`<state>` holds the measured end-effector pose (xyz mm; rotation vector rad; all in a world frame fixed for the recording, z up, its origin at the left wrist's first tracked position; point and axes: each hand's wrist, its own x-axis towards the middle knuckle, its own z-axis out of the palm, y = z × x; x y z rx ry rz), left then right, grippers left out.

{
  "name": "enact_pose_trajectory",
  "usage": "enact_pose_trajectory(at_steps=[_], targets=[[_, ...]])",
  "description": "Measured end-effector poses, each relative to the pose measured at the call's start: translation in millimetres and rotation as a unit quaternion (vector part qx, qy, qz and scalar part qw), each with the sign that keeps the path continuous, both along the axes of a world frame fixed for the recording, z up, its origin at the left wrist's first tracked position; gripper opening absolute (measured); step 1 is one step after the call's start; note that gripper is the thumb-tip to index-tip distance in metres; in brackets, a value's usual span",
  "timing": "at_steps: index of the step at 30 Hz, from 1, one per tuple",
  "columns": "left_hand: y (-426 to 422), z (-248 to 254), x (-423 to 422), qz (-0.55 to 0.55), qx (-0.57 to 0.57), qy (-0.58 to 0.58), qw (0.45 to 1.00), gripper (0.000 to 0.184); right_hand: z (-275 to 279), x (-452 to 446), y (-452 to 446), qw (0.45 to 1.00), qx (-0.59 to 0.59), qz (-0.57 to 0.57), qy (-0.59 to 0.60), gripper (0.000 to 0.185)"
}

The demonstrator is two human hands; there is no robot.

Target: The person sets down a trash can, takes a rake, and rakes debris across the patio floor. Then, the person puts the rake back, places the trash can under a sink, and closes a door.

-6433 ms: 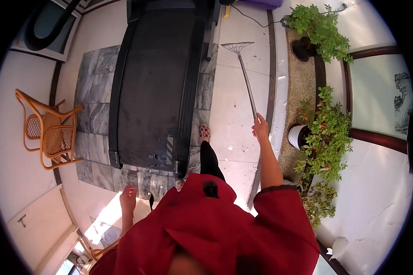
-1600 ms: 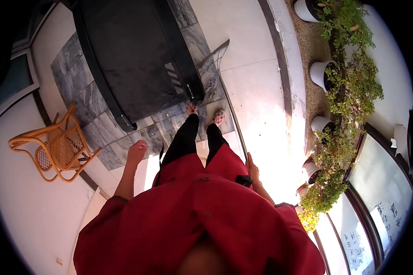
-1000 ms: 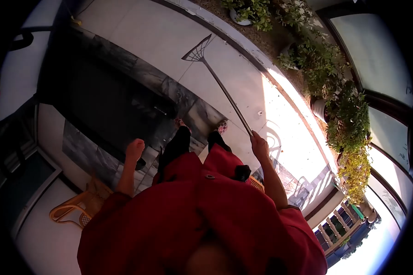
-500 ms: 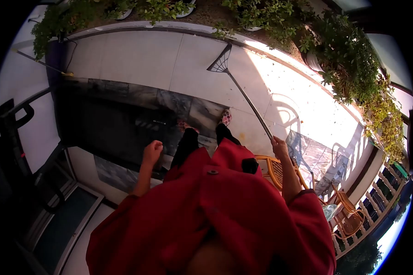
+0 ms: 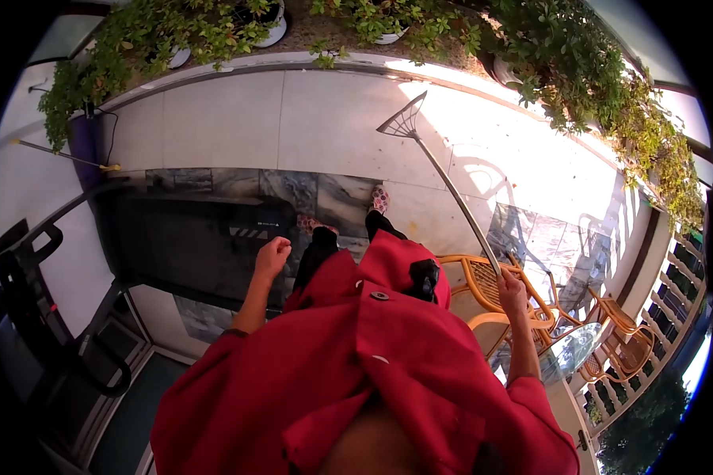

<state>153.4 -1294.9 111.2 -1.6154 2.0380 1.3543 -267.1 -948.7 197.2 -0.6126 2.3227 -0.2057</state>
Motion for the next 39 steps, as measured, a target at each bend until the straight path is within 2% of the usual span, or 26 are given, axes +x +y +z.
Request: enact_pose_trajectory(at_steps=[1, 3, 5, 8, 9, 10, 12, 15, 18, 20, 23, 27, 29, 32, 34, 36, 39], targets=[[4, -3, 2, -0.007, 0.002, -0.012, 1.0, 0.016, -2, 3, -17, 0.999, -0.005, 0.04, 0.002, 0.024], [9, -3, 2, -0.005, 0.003, -0.017, 1.0, 0.016, -19, 6, -65, 0.994, 0.007, 0.079, -0.077, 0.025], [11, 7, 0, 0.013, 0.001, -0.007, 1.0, 0.016, -55, 13, -111, 0.986, -0.032, 0.108, -0.123, 0.026], [10, 25, 2, 0.045, -0.029, -0.007, 0.999, 0.017, -106, 21, -169, 0.974, -0.088, 0.163, -0.131, 0.024], [11, 25, 10, 0.053, -0.034, -0.005, 0.998, 0.017, -114, 19, -185, 0.97, -0.072, 0.17, -0.155, 0.024], [13, 25, 19, 0.06, -0.038, -0.003, 0.997, 0.017, -118, 20, -196, 0.97, -0.093, 0.164, -0.153, 0.024], [21, 25, 34, 0.067, -0.038, -0.021, 0.997, 0.017, -114, 14, -200, 0.964, -0.012, 0.031, -0.263, 0.025], [31, 28, 50, 0.06, -0.014, -0.066, 0.996, 0.017, -119, 5, -165, 0.958, -0.006, -0.061, -0.282, 0.029], [36, 16, 65, 0.057, 0.014, -0.064, 0.996, 0.017, -95, 13, -131, 0.943, 0.03, -0.16, -0.291, 0.032], [34, 18, 54, 0.056, 0.009, -0.054, 0.997, 0.018, -81, 29, -115, 0.941, -0.002, -0.196, -0.277, 0.033], [21, 17, 36, 0.051, 0.011, -0.038, 0.998, 0.017, -73, 46, -98, 0.973, -0.051, -0.107, -0.201, 0.031], [3, 12, 15, 0.034, 0.003, -0.015, 0.999, 0.016, -90, 40, -102, 0.981, -0.131, 0.029, -0.142, 0.029], [-7, 10, 10, 0.024, -0.006, -0.007, 1.0, 0.016, -97, 27, -120, 0.988, -0.096, 0.038, -0.115, 0.028], [-15, 20, 0, 0.03, -0.014, 0.006, 0.999, 0.017, -106, -3, -109, 0.994, -0.019, 0.001, -0.104, 0.028], [-16, 21, 1, 0.022, -0.01, -0.012, 1.0, 0.017, -98, -25, -71, 0.996, -0.029, -0.045, -0.069, 0.029], [-16, 16, 5, 0.014, 0.001, -0.029, 0.999, 0.017, -88, -39, -33, 0.994, 0.035, -0.074, -0.073, 0.029], [-17, 7, 6, -0.006, 0.022, -0.05, 0.998, 0.017, -83, -34, 13, 0.989, 0.006, -0.139, -0.055, 0.027]])
